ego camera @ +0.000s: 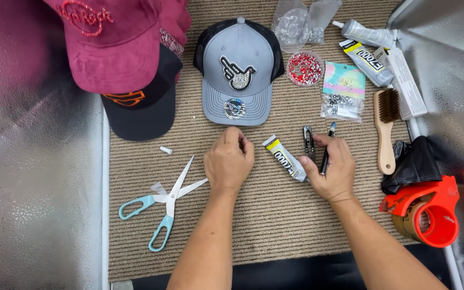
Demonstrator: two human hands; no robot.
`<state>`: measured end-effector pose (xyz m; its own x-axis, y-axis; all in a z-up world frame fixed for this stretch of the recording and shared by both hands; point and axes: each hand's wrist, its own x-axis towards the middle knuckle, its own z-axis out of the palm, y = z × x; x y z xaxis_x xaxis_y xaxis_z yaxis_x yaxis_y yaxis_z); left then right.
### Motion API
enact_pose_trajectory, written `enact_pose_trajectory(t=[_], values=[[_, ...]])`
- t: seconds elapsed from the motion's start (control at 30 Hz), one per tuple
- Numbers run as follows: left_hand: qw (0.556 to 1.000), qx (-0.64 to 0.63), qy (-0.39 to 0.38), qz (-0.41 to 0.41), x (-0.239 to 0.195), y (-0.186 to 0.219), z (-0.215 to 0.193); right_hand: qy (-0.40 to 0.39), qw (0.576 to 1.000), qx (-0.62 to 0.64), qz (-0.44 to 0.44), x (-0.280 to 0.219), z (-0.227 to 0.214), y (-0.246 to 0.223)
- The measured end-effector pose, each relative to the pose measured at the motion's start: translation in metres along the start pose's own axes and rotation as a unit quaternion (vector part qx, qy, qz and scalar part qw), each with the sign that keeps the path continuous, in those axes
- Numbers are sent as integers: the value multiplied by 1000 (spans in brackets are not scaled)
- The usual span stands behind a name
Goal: The person decorates a grey baseball cap by applying glue to a hand-shaped patch and placing small rhinestones onto it using a pen-like tool. They also use a utility knife to trim the patch and handle a container of red and white rhinestones.
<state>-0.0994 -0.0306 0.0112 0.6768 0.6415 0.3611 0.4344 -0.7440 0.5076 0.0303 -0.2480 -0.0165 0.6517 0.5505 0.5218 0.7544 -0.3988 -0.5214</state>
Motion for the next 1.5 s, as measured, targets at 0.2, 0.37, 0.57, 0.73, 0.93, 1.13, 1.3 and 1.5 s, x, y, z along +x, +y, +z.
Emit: enact_pose_trajectory(t=[0.2,0.37,0.57,0.73,0.93,1.13,1.3,1.5], values=[[1000,15,12,19,2,-2,3,-11,1000,-7,-1,3,-4,-5],[996,37,73,20,3,-2,5,-23,1000,-8,14,4,-3,-2],[995,26,-10,-97,19,25,-19,-47,998,-19,26,6,-5,-5],[991,67,-28,-109,19,16,-4,-46,998,-29,23,6,-4,-3],[991,92,-11,-96,15,4,9,-50,998,-32,24,9,-6,-6],[993,101,7,-67,13,5,9,-50,998,-29,25,8,-5,-3],[993,98,5,-69,12,3,10,-63,997,-32,39,9,-6,-6],[992,103,-5,-73,12,1,13,-69,996,-28,48,11,-7,-7]])
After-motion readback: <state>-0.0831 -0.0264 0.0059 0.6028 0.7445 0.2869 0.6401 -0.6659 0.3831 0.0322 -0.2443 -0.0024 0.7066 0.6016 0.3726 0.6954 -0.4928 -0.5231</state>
